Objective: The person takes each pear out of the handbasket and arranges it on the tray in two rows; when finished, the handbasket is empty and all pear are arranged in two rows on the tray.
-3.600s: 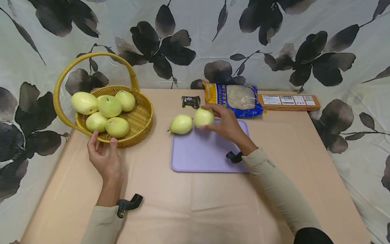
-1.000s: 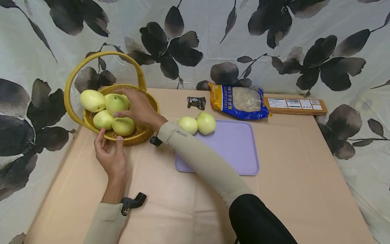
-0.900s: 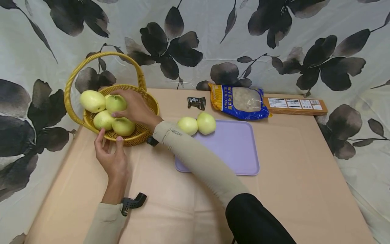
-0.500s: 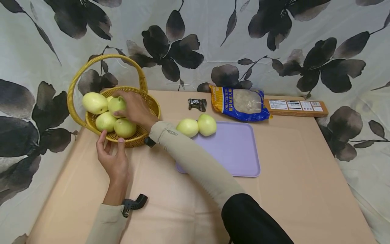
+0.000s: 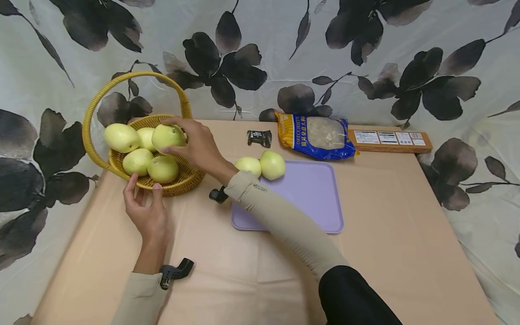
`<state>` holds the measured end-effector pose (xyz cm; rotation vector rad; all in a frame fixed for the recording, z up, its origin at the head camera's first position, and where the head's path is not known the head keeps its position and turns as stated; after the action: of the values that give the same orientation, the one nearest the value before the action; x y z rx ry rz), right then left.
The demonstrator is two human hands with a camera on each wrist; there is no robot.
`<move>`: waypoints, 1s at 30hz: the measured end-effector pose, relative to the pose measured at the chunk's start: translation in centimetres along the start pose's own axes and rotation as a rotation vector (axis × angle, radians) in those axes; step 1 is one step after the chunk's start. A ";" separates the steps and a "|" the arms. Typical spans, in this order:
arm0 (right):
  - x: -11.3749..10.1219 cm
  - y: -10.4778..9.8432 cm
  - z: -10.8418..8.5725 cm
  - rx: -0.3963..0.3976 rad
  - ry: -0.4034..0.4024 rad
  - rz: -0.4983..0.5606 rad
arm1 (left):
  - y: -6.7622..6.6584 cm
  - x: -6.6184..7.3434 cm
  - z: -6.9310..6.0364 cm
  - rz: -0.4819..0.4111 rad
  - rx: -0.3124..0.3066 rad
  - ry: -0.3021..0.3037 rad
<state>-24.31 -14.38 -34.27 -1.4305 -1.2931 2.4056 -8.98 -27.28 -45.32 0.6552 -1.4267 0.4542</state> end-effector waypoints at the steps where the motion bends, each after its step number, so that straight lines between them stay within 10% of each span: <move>1: 0.1 -0.5 -0.5 0.015 -0.003 0.011 | 0.0 0.0 0.0 0.001 0.002 -0.002; 12: 1.8 -5.1 -6.7 0.147 -0.013 0.349 | -0.3 -0.3 0.1 0.015 0.010 0.001; 30: 10.0 -12.5 -17.1 0.359 0.155 0.306 | -0.1 -0.2 0.1 0.011 0.007 -0.003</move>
<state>-21.49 8.76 -36.50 -1.7554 -0.6047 2.4727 -9.00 -27.35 -45.54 0.6541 -1.4323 0.4673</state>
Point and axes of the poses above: each hand's wrist, its own z-axis towards the middle knuckle, its own y-axis out of the palm, x = y × z, the point moved 5 cm from there along z, towards the middle knuckle, and after that the axes turned 6 degrees about -x, right-handed, at the moved point
